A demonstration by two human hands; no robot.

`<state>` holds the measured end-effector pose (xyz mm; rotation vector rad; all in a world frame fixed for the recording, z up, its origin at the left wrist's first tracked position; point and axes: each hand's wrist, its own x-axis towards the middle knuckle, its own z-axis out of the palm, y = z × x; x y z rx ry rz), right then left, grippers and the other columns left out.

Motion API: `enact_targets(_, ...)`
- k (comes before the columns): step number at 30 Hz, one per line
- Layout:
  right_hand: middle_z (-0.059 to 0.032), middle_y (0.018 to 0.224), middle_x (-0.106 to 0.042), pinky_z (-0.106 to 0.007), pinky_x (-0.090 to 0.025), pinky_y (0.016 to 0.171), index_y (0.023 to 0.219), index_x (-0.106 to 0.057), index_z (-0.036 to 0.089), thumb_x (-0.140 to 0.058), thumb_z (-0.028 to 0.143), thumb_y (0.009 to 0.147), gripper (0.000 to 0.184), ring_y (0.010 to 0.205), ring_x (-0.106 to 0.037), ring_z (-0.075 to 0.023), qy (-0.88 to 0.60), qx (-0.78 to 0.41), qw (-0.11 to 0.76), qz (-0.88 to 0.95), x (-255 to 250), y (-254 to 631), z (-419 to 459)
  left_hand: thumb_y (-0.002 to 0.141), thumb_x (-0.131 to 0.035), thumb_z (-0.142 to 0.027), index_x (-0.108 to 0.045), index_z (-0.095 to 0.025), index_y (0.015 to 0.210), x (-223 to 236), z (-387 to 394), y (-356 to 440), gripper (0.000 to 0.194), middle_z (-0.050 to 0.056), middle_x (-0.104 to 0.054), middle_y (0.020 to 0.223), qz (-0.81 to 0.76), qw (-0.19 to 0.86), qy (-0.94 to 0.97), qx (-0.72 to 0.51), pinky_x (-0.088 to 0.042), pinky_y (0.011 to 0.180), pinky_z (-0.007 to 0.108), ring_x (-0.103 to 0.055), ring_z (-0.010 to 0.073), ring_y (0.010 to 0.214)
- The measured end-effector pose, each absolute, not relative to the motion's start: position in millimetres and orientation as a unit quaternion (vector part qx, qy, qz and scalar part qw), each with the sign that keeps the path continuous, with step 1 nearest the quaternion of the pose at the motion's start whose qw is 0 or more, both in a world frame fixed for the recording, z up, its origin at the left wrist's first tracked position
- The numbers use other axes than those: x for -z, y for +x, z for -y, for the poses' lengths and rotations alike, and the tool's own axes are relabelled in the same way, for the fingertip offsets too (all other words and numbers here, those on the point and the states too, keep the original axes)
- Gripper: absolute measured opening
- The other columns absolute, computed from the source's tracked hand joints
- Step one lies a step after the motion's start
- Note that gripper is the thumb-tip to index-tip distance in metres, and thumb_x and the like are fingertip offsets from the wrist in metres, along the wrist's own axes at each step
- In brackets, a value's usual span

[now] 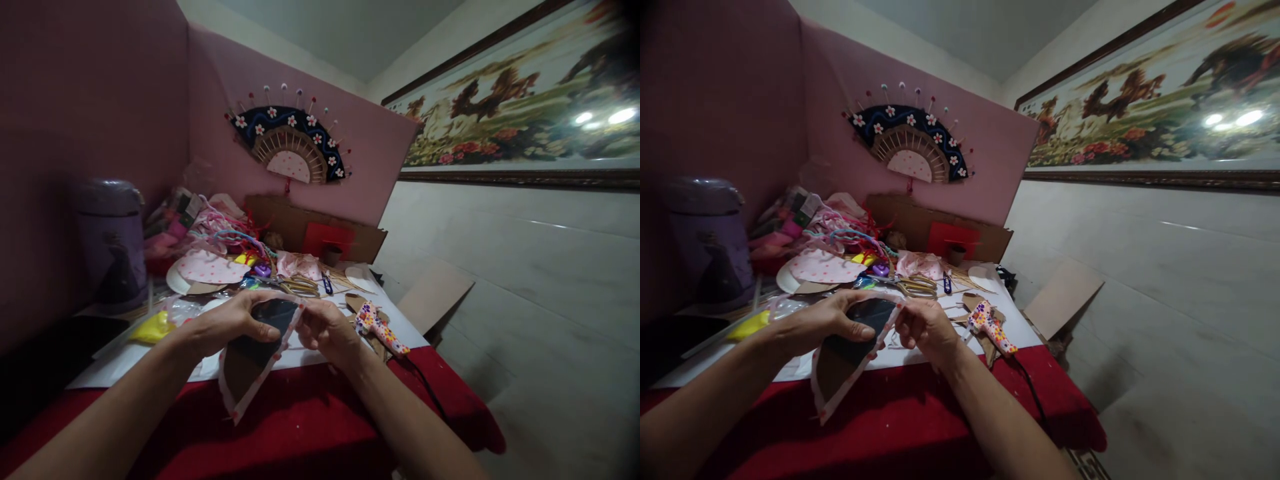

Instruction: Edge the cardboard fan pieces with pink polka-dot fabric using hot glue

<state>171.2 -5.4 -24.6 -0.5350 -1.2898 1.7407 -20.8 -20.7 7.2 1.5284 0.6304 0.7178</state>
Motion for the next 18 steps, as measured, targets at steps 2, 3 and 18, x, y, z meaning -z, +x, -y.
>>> enact_targets(2, 0.0028, 0.045, -0.047, -0.015, -0.023, 0.031, 0.064, -0.06, 0.01, -0.061, 0.029, 0.073, 0.021, 0.035, -0.034, -0.0043, -0.227, -0.728, 0.417, 0.494, 22.9, 172.9, 6.5, 0.065, -0.066, -0.014, -0.062, -0.017, 0.103, -7.4, 21.1, -20.6, 0.038, 0.003, -0.067, 0.075, -0.27, 0.623, 0.669, -0.304, -0.045, 0.062, 0.028, -0.059, 0.0157, 0.065)
enact_targets(3, 0.0028, 0.047, -0.048, -0.015, -0.022, 0.031, 0.064, -0.06, 0.01, -0.062, 0.028, 0.072, 0.02, 0.036, -0.033, -0.0039, -0.231, -0.741, 0.408, 0.481, 22.1, 173.4, 7.3, 0.065, -0.065, -0.014, -0.063, -0.017, 0.102, -7.5, 21.4, -20.6, 0.036, 0.003, -0.067, 0.076, -0.269, 0.625, 0.669, -0.3, -0.045, 0.062, 0.028, -0.059, 0.0158, 0.065)
enact_targets(18, -0.0038, 0.06, -0.062, -0.016, -0.036, 0.029, 0.071, -0.064, 0.01, -0.06, 0.025, 0.069, 0.015, 0.041, -0.048, -0.0086, -0.191, -0.695, 0.438, 0.537, 18.0, 178.4, 8.5, 0.064, -0.063, -0.012, -0.064, -0.017, 0.094, -8.8, 23.1, -20.1, 0.03, 0.002, -0.067, 0.074, -0.297, 0.606, 0.671, -0.307, -0.044, 0.061, 0.026, -0.059, 0.0147, 0.063)
